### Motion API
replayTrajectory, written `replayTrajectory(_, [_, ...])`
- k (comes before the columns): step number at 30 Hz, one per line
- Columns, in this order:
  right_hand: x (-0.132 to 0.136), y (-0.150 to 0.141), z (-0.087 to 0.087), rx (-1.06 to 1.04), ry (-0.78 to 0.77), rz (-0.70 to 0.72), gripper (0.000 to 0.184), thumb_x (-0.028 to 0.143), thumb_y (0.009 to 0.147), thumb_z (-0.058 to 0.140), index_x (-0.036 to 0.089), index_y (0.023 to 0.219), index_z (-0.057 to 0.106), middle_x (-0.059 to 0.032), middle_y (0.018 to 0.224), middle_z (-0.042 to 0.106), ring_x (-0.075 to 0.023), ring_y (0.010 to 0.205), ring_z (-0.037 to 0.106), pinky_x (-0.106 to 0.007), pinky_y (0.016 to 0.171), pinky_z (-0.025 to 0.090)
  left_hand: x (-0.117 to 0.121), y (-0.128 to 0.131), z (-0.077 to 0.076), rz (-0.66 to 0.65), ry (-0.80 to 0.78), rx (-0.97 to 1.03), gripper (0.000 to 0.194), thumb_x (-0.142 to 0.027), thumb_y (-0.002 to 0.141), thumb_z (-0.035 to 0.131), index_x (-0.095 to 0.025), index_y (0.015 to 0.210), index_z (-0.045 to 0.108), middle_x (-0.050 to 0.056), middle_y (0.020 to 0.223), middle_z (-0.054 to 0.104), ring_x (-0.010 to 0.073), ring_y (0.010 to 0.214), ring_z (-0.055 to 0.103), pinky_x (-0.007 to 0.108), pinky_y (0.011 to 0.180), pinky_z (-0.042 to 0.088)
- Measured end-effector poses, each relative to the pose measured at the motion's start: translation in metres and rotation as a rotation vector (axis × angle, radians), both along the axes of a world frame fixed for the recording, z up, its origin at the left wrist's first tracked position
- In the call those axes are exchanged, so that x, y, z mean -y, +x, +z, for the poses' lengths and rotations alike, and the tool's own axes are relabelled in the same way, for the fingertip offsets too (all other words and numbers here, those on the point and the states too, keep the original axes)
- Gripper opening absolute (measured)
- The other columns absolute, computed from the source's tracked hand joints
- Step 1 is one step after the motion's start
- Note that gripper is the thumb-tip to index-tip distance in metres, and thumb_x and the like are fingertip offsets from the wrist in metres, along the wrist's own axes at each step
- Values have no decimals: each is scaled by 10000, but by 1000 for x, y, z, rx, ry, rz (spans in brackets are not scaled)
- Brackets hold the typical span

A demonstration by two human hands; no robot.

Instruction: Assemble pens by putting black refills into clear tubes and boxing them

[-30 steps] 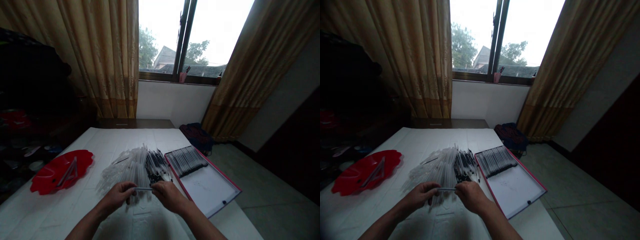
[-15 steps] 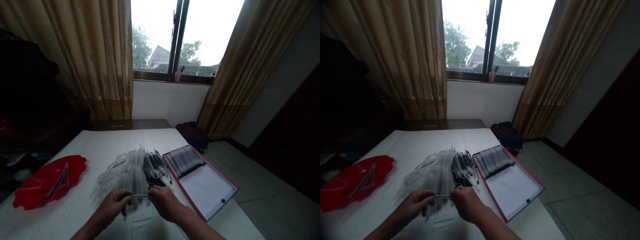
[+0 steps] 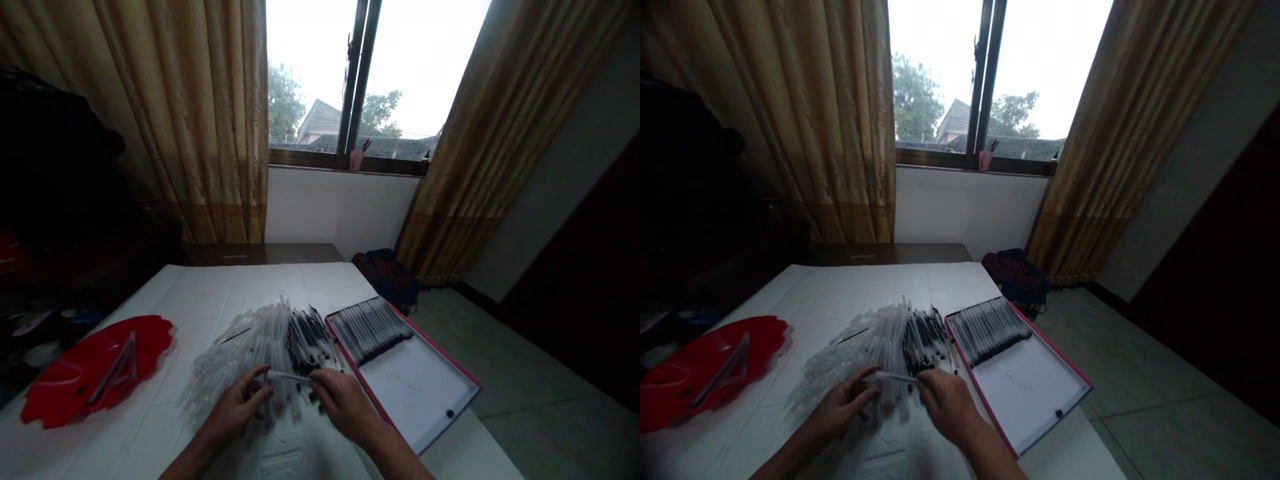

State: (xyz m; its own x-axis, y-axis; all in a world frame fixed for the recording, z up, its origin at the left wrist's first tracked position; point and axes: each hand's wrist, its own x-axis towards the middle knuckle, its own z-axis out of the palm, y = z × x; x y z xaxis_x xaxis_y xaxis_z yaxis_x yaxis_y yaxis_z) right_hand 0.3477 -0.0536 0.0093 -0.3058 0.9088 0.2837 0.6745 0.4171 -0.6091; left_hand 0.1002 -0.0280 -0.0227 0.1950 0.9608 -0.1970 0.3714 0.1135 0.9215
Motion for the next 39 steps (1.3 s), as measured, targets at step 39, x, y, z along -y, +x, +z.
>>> replayTrajectory(39, [-46, 27, -1, 389, 100, -579, 216, 241, 878, 514, 230, 917, 726, -52, 900, 679, -179, 845, 608, -242, 724, 371, -10, -87, -29, 290, 1060, -745, 391, -426, 912, 351, -194, 1038, 640, 66, 950, 738, 222, 857, 698, 332, 806, 544])
